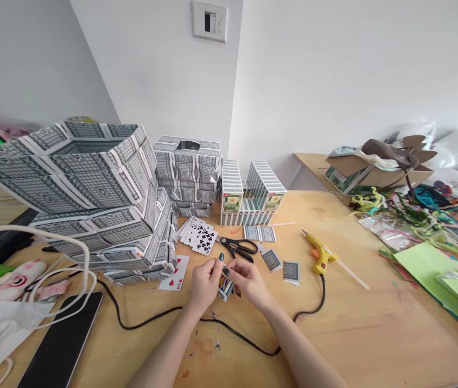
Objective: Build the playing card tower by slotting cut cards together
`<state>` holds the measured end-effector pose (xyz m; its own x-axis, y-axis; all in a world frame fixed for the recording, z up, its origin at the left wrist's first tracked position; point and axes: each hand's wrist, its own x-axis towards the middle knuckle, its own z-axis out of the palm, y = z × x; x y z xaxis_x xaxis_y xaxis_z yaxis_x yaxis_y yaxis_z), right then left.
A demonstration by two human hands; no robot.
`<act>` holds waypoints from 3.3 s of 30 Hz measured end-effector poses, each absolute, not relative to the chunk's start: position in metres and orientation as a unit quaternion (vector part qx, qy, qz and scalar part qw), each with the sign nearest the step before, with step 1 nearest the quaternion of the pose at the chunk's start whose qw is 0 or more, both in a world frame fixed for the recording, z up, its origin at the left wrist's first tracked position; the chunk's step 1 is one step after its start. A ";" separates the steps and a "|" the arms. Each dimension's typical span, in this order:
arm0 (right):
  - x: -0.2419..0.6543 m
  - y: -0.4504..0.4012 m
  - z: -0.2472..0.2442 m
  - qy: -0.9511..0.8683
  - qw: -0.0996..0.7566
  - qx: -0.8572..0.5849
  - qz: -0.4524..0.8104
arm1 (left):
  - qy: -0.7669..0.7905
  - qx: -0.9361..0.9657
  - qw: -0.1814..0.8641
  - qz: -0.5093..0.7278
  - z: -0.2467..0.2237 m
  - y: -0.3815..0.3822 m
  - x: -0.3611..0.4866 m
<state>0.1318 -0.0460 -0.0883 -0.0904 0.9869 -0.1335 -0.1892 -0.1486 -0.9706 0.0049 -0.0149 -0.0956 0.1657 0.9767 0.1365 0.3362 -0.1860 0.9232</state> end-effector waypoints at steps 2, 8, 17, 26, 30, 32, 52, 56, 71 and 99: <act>0.130 -0.044 -0.089 -0.444 0.496 -0.482 0.570 | 0.507 0.627 0.410 0.425 -0.095 -0.014 0.005; 0.133 -0.038 -0.095 -0.394 0.556 -0.500 0.534 | 0.476 0.516 0.540 0.464 -0.090 -0.013 0.003; 0.132 -0.038 -0.099 -0.389 0.572 -0.461 0.555 | 0.510 0.656 0.393 0.394 -0.095 -0.012 0.005; 0.131 -0.036 -0.103 -0.439 0.567 -0.508 0.477 | 0.531 0.706 0.310 0.352 -0.098 -0.010 0.000; 0.136 -0.036 -0.102 -0.493 0.553 -0.541 0.398 | 0.504 0.695 0.319 0.402 -0.097 -0.010 0.001; 0.137 -0.037 -0.101 -0.508 0.542 -0.560 0.367 | 0.499 0.703 0.305 0.404 -0.096 -0.010 0.002; 0.148 -0.035 -0.102 -0.491 0.539 -0.582 0.359 | 0.468 0.537 0.566 0.415 -0.091 -0.008 0.002; 0.147 -0.038 -0.097 -0.471 0.544 -0.590 0.366 | 0.363 0.501 0.704 0.348 -0.088 -0.009 0.004; 0.155 -0.035 -0.095 -0.397 0.603 -0.520 0.457 | 0.268 0.404 0.824 0.294 -0.085 -0.008 -0.003; 0.148 -0.037 -0.093 -0.420 0.585 -0.487 0.494 | 0.377 0.805 0.228 0.398 -0.089 -0.014 0.001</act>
<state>0.1480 -0.0367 -0.0928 0.1591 0.9872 0.0097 -0.1699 0.0370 -0.9848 0.0008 -0.0144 -0.0890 0.3985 0.7883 0.4688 0.4250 -0.6117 0.6673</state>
